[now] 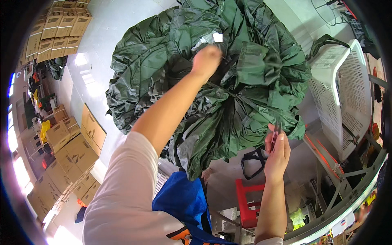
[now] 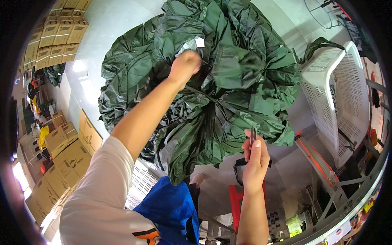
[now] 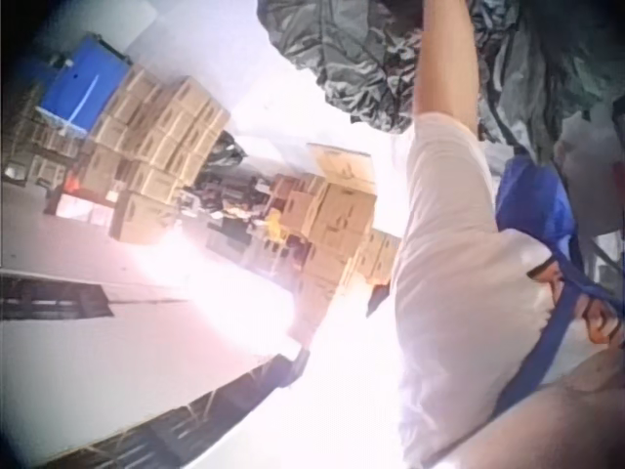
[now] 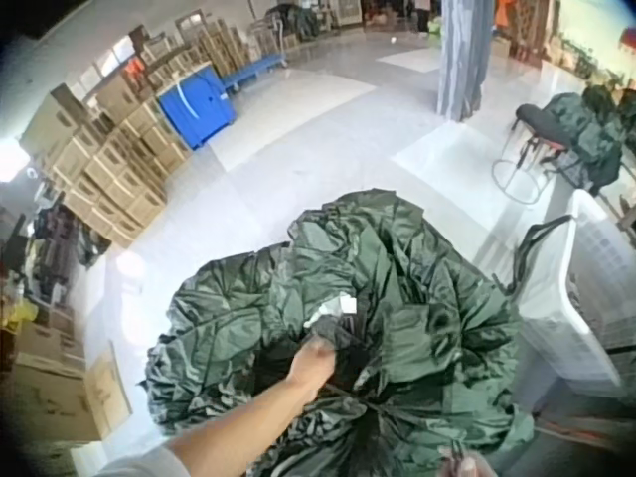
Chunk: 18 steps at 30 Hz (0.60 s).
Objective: The person folds a dark green garment and places it on a stack. They then pick up another green jacket, use a small blade to trim loose threads from the hem and sleeves, and smooth the fabric on the table.
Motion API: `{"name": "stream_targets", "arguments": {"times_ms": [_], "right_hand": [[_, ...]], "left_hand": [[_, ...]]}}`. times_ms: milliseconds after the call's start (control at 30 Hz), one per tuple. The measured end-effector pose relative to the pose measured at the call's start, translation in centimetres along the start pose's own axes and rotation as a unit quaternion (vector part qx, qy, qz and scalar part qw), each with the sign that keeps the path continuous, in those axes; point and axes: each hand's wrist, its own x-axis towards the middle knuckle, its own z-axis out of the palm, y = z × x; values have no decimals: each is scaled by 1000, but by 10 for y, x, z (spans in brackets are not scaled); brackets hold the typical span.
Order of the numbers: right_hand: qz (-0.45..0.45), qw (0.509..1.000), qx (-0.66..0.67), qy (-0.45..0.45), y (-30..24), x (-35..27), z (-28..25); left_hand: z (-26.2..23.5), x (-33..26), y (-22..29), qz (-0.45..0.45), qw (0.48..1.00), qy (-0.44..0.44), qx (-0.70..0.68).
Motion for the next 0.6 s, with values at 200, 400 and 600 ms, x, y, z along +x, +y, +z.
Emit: {"name": "stream_targets", "arguments": {"times_ms": [200,400,600], "right_hand": [[-44,981,-81,-169,-3,57,59],[206,918,307,-144,23,103,126],[300,892,333,-63,84,100,151]], "left_hand": [[-15,-73,-67,-144,976,-39,159],[-26,-69,-56,175,922,-15,346],[-59,-22,-46,134,860,-295,394]]}}
